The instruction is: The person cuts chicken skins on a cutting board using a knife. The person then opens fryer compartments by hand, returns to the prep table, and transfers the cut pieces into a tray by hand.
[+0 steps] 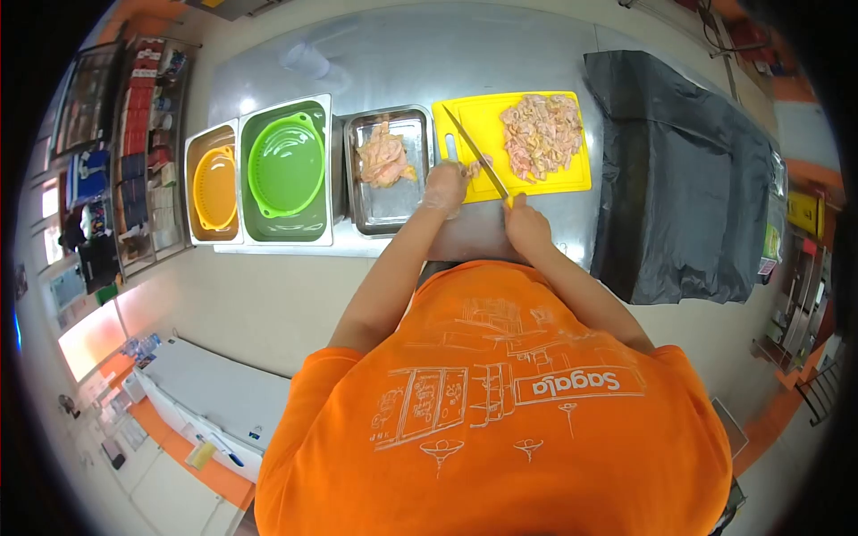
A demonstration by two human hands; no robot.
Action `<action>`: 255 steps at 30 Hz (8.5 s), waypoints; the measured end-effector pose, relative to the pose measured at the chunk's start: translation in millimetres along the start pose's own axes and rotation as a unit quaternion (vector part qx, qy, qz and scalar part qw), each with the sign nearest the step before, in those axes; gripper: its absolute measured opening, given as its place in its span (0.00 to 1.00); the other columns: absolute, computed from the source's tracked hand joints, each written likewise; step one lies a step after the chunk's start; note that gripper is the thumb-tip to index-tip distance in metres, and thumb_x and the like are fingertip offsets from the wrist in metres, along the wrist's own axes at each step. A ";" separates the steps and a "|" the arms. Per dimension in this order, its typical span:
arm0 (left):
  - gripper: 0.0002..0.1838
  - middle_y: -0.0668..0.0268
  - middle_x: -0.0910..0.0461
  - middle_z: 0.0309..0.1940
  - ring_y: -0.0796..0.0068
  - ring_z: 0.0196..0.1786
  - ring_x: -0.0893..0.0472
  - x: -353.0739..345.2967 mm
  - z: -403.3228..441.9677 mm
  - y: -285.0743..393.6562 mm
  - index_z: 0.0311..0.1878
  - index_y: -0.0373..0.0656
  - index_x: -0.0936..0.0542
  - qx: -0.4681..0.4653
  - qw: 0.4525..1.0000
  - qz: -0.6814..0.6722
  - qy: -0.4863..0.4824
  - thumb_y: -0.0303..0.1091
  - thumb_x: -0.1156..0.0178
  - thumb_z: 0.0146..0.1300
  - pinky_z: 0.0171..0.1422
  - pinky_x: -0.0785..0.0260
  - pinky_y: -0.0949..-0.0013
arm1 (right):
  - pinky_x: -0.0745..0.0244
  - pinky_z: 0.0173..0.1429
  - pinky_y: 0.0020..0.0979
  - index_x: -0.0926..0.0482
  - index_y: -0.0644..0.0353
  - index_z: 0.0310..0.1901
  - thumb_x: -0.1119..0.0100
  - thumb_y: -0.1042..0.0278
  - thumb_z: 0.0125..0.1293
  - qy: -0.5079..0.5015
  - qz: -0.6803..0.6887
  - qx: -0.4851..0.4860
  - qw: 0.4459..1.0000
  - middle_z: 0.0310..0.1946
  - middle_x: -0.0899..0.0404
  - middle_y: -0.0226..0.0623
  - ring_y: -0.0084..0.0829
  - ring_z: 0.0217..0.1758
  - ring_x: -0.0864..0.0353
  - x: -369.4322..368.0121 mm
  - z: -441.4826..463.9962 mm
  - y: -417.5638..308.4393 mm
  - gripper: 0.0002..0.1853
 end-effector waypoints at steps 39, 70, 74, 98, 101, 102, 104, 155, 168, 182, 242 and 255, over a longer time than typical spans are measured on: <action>0.13 0.52 0.12 0.37 0.47 0.40 0.13 98.6 0.2 -87.5 0.43 0.40 0.13 0.062 0.958 0.243 0.138 0.41 0.37 0.66 0.47 0.19 0.52 | 0.21 0.46 0.59 0.26 0.63 0.50 0.49 0.51 0.79 -0.001 0.059 0.025 0.998 0.34 0.16 0.60 0.62 0.39 0.15 60.9 -27.9 82.8 0.19; 0.09 0.64 0.19 0.31 0.74 0.33 0.19 222.2 -109.9 -21.2 0.44 0.36 0.22 0.165 0.869 -0.434 0.173 0.34 0.43 0.76 0.39 0.23 0.70 | 0.22 0.44 0.60 0.25 0.62 0.49 0.45 0.52 0.77 0.022 0.139 0.084 0.987 0.33 0.16 0.60 0.64 0.38 0.15 45.9 -32.6 78.6 0.18; 0.14 0.54 0.13 0.30 0.64 0.36 0.12 145.3 -118.6 -67.2 0.39 0.34 0.17 0.209 0.963 -0.154 0.068 0.33 0.47 0.73 0.42 0.21 0.64 | 0.22 0.44 0.60 0.26 0.63 0.49 0.46 0.52 0.77 0.015 0.147 0.064 0.987 0.34 0.16 0.60 0.65 0.39 0.16 42.0 -36.2 79.6 0.18; 0.16 0.59 0.11 0.34 0.71 0.35 0.14 185.6 -52.1 -78.4 0.46 0.38 0.10 0.143 0.973 -0.137 0.123 0.41 0.35 0.67 0.43 0.23 0.66 | 0.22 0.45 0.59 0.26 0.63 0.51 0.45 0.52 0.77 0.012 0.149 0.032 0.988 0.34 0.17 0.61 0.64 0.38 0.16 38.7 -43.7 60.7 0.19; 0.16 0.66 0.12 0.33 0.75 0.35 0.16 195.4 -47.1 -80.6 0.50 0.39 0.10 0.147 0.958 -0.230 0.086 0.42 0.36 0.70 0.42 0.24 0.68 | 0.22 0.45 0.59 0.26 0.62 0.51 0.45 0.52 0.77 0.008 0.156 0.037 0.987 0.34 0.17 0.61 0.64 0.38 0.16 27.7 -42.5 67.3 0.19; 0.17 0.67 0.12 0.33 0.76 0.34 0.17 200.2 -45.6 -70.0 0.51 0.39 0.11 0.148 0.951 -0.263 0.071 0.42 0.37 0.72 0.42 0.24 0.68 | 0.22 0.45 0.59 0.26 0.62 0.51 0.45 0.52 0.77 0.010 0.153 0.033 0.988 0.34 0.17 0.61 0.64 0.38 0.16 28.2 -43.1 67.9 0.18; 0.16 0.68 0.13 0.33 0.77 0.34 0.18 208.9 -41.8 -30.1 0.52 0.39 0.11 0.115 0.956 -0.262 0.064 0.42 0.38 0.73 0.41 0.24 0.69 | 0.22 0.45 0.59 0.26 0.62 0.51 0.45 0.52 0.77 0.012 0.142 0.025 0.989 0.34 0.17 0.61 0.64 0.38 0.16 30.5 -44.3 70.9 0.18; 0.20 0.46 0.13 0.43 0.51 0.46 0.12 1.2 -17.9 28.8 0.52 0.34 0.18 0.096 0.988 -0.082 0.093 0.34 0.30 0.58 0.51 0.20 0.57 | 0.22 0.45 0.61 0.28 0.66 0.48 0.52 0.54 0.80 -0.033 0.116 0.040 0.992 0.33 0.16 0.61 0.64 0.38 0.15 47.1 -66.9 58.0 0.19; 0.10 0.47 0.14 0.32 0.45 0.37 0.13 -17.5 -41.9 21.5 0.36 0.38 0.14 0.074 0.980 -0.094 0.160 0.36 0.34 0.66 0.42 0.21 0.51 | 0.19 0.43 0.57 0.30 0.66 0.48 0.55 0.52 0.82 -0.046 -0.012 0.031 0.998 0.31 0.15 0.59 0.60 0.36 0.13 53.2 -53.2 44.3 0.20; 0.08 0.51 0.15 0.36 0.51 0.36 0.13 -20.1 -37.8 12.0 0.50 0.38 0.19 0.050 0.987 -0.090 0.121 0.30 0.41 0.71 0.41 0.21 0.54 | 0.20 0.38 0.57 0.30 0.66 0.51 0.52 0.50 0.80 0.058 0.019 0.067 0.996 0.29 0.15 0.59 0.61 0.33 0.14 22.5 -5.6 43.8 0.21; 0.17 0.50 0.12 0.44 0.53 0.47 0.13 62.7 15.9 70.4 0.48 0.35 0.13 -0.009 0.995 -0.095 -0.023 0.40 0.32 0.63 0.56 0.21 0.60 | 0.20 0.42 0.60 0.29 0.64 0.52 0.49 0.52 0.79 0.090 0.062 -0.039 0.993 0.30 0.15 0.58 0.62 0.34 0.14 68.6 -61.7 59.2 0.19; 0.17 0.48 0.15 0.48 0.50 0.54 0.17 20.0 -112.0 1.2 0.53 0.36 0.17 -0.030 0.994 -0.084 0.060 0.34 0.37 0.64 0.59 0.24 0.53 | 0.20 0.41 0.59 0.29 0.64 0.53 0.47 0.62 0.76 0.135 0.082 0.071 0.985 0.41 0.17 0.58 0.61 0.37 0.15 7.5 -55.5 29.7 0.14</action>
Point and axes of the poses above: each hand's wrist, its own z-axis towards the middle knuckle, its own x-axis out of the back of the hand, y = z × x, the point moved 4 cm from there along z, towards the middle knuckle
